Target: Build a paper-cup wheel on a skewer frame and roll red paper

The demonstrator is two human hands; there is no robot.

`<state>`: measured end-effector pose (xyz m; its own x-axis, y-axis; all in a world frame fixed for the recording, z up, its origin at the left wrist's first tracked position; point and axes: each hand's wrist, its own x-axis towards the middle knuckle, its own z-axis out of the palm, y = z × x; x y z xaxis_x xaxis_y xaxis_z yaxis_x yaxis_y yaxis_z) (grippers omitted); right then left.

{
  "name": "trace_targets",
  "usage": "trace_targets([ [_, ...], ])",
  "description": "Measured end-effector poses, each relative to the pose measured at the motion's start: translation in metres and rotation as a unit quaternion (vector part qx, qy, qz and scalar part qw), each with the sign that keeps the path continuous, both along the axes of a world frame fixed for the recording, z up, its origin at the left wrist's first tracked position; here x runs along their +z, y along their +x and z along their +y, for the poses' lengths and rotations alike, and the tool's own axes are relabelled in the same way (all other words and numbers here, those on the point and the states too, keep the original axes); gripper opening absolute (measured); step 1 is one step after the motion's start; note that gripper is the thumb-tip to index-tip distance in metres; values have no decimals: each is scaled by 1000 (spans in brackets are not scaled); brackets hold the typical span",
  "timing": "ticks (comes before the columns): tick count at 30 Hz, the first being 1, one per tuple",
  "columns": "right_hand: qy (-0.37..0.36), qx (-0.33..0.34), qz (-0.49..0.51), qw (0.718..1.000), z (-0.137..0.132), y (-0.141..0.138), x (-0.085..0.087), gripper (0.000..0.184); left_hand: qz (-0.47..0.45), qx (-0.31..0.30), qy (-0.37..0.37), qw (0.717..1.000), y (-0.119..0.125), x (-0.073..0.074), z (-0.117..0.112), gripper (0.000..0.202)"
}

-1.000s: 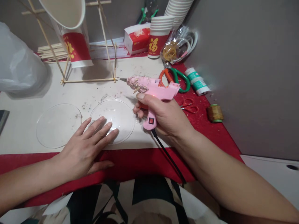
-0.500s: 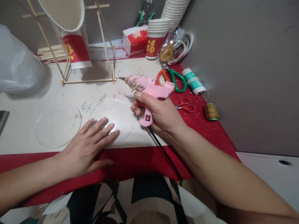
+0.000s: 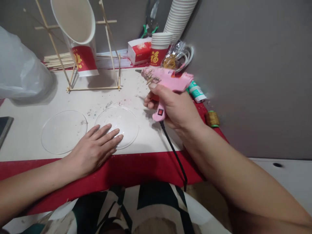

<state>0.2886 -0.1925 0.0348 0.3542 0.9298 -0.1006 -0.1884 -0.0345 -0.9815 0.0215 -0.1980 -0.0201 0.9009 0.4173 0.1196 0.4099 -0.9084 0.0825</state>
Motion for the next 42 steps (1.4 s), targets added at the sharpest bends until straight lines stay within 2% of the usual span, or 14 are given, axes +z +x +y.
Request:
trace_targets([
  [3,21,-36,-41,998,14,6,17,11,3,5,8,1000,0,-3,1,42],
  [5,76,-76,-78,991,24,10,25,11,-2,11,12,1000,1,-5,2,41],
  [8,177,-136,-160,962,34,14,27,15,-13,20,17,1000,1,-5,3,40],
  [10,197,-158,-203,946,34,12,23,17,-18,24,20,999,1,-4,4,40],
  [12,173,-131,-220,951,28,8,15,14,-25,30,21,999,1,-2,4,39],
  [15,92,-23,-224,970,14,1,0,13,-42,35,21,998,1,-1,5,39],
  [18,31,42,-208,977,3,-2,-12,16,-58,35,20,998,1,-1,5,39],
  [23,15,128,-166,978,-2,1,-19,39,-74,33,6,997,1,-1,5,37],
  [26,30,173,-200,964,-3,5,-17,38,-87,24,15,996,2,0,5,36],
  [34,35,218,-252,942,-6,12,-15,35,-94,20,28,995,4,4,6,33],
  [42,-25,232,-209,950,-3,13,-15,38,-83,23,1,996,1,4,5,36],
])
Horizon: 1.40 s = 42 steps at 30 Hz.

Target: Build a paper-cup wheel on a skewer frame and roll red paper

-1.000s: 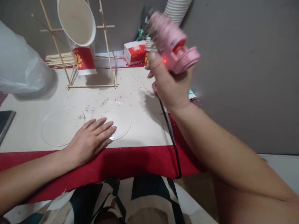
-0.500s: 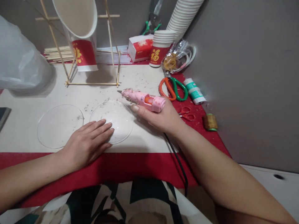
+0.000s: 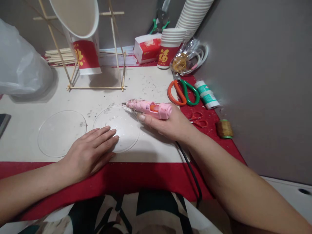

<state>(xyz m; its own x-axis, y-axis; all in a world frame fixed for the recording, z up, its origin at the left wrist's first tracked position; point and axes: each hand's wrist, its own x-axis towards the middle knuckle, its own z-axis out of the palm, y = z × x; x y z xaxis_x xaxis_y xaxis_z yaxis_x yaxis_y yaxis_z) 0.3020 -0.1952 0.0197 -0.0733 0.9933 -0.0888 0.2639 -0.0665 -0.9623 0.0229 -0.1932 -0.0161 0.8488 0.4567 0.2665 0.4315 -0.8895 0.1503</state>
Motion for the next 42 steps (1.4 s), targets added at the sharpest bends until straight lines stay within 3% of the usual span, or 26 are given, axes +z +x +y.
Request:
trace_targets([
  [17,-22,16,-1,1000,3,6,-10,41,-11,-7,-12,1000,-1,4,1,38],
  [26,-16,51,-89,995,6,10,-8,53,-41,-17,-10,999,0,1,2,37],
  [31,3,70,-58,996,6,11,-7,48,-45,-17,-8,999,0,1,2,37],
  [42,3,41,-23,999,9,11,-4,41,-74,-32,-5,997,-1,1,0,35],
])
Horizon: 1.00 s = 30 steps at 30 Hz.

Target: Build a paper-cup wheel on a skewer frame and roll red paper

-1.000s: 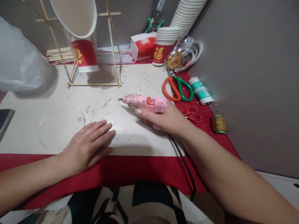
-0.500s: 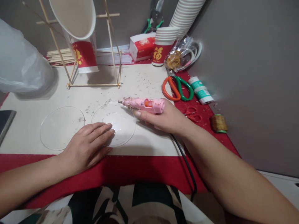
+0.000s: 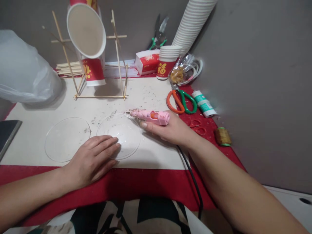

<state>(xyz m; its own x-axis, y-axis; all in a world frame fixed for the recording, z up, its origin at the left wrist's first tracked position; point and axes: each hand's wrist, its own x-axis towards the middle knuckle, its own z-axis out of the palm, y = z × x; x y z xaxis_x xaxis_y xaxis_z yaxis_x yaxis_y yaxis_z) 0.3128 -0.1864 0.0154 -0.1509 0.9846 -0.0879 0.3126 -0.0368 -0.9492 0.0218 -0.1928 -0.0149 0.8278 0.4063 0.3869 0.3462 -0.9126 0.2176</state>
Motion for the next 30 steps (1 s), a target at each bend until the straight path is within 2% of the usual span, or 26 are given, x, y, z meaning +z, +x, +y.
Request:
trace_targets([
  [9,52,-31,2,998,0,4,6,44,-46,-9,4,999,2,4,-1,32],
  [16,61,-32,-23,997,0,6,6,49,-57,-22,13,998,1,5,-6,30],
  [21,47,-88,-11,995,3,5,8,58,-69,-23,35,997,-1,12,-4,27],
  [23,39,-128,14,991,4,5,9,64,-83,-27,31,996,-1,22,-2,26],
  [25,38,-168,43,984,5,5,12,64,-97,-30,17,995,1,39,-1,25],
  [28,66,-241,84,965,6,3,15,41,-109,-42,-1,993,11,75,2,23],
  [30,96,-288,109,947,7,3,16,33,-109,-47,-6,993,24,101,7,20],
])
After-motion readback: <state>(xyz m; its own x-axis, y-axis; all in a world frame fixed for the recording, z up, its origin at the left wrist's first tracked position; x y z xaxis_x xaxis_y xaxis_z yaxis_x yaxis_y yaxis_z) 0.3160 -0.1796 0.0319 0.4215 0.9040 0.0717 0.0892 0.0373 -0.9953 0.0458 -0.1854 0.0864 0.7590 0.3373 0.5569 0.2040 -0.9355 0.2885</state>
